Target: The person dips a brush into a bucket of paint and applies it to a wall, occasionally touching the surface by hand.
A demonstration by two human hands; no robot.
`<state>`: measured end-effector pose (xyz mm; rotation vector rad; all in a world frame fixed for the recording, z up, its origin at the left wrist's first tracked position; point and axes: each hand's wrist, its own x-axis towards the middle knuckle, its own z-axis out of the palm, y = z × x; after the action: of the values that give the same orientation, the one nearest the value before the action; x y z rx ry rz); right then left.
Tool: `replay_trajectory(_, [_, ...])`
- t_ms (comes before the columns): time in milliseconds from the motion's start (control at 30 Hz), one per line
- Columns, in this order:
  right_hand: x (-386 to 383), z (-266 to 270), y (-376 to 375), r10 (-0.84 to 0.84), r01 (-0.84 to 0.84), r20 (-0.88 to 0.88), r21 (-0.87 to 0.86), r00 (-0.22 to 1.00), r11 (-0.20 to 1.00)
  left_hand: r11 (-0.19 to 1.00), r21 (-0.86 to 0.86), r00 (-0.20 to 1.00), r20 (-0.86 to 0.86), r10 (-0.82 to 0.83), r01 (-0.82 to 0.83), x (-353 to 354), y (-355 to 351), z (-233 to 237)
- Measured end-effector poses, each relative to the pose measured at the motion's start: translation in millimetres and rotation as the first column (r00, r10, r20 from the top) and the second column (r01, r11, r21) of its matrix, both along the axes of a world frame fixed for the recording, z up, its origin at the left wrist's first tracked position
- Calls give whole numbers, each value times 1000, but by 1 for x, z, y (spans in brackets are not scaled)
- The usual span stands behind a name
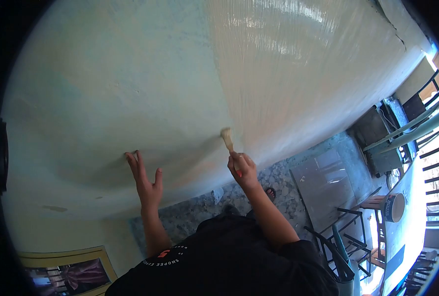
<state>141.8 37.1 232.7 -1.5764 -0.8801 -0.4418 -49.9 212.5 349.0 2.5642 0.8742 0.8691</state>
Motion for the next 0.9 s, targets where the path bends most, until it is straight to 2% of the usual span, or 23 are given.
replay_trajectory(67, [-7, -50, 5, -16, -28, -231, -187, 973, 982, 1000, 8, 1000, -3, -1, 1, 0, 0, 1])
replay_trajectory(133, [-15, -87, 0, -52, -10, -270, -223, 962, 975, 1000, -16, 1000, 0, -11, 11, 0, 0, 1])
replay_trajectory(267, [-18, -96, -9, -85, 0, -312, -263, 946, 965, 999, -24, 999, -6, -31, 31, -2, 2, 3])
replay_trajectory(300, [-16, -80, -7, -91, 5, -313, -265, 945, 964, 999, -19, 1000, -8, -28, 28, -2, 2, 3])
replay_trajectory(433, [10, 7, 9, -115, 106, -217, -51, 969, 993, 1000, 6, 1000, -4, -19, 20, -2, 1, 0])
replay_trajectory(567, [26, 88, 1, -112, 115, -28, 199, 993, 973, 1000, -13, 1000, -21, -8, 8, -2, -2, 5])
replay_trajectory(600, [27, 99, -3, -124, 102, 56, 294, 991, 950, 1000, -6, 999, -16, -27, 27, -3, 1, 3])
replay_trajectory(700, [27, 104, -10, -166, 118, 125, 325, 978, 938, 999, -10, 999, -12, -38, 38, -6, 2, 1])
replay_trajectory(767, [29, 77, -2, -140, 87, 128, 352, 982, 932, 999, -16, 999, -10, -35, 35, -5, 3, 2])
replay_trajectory(833, [24, 31, 3, -100, 99, -4, 104, 995, 990, 999, -32, 999, -14, -34, 34, -4, 1, 3])
replay_trajectory(900, [18, -31, 5, -91, 89, -98, -18, 991, 996, 999, -28, 999, -8, -40, 40, -5, 1, 3])
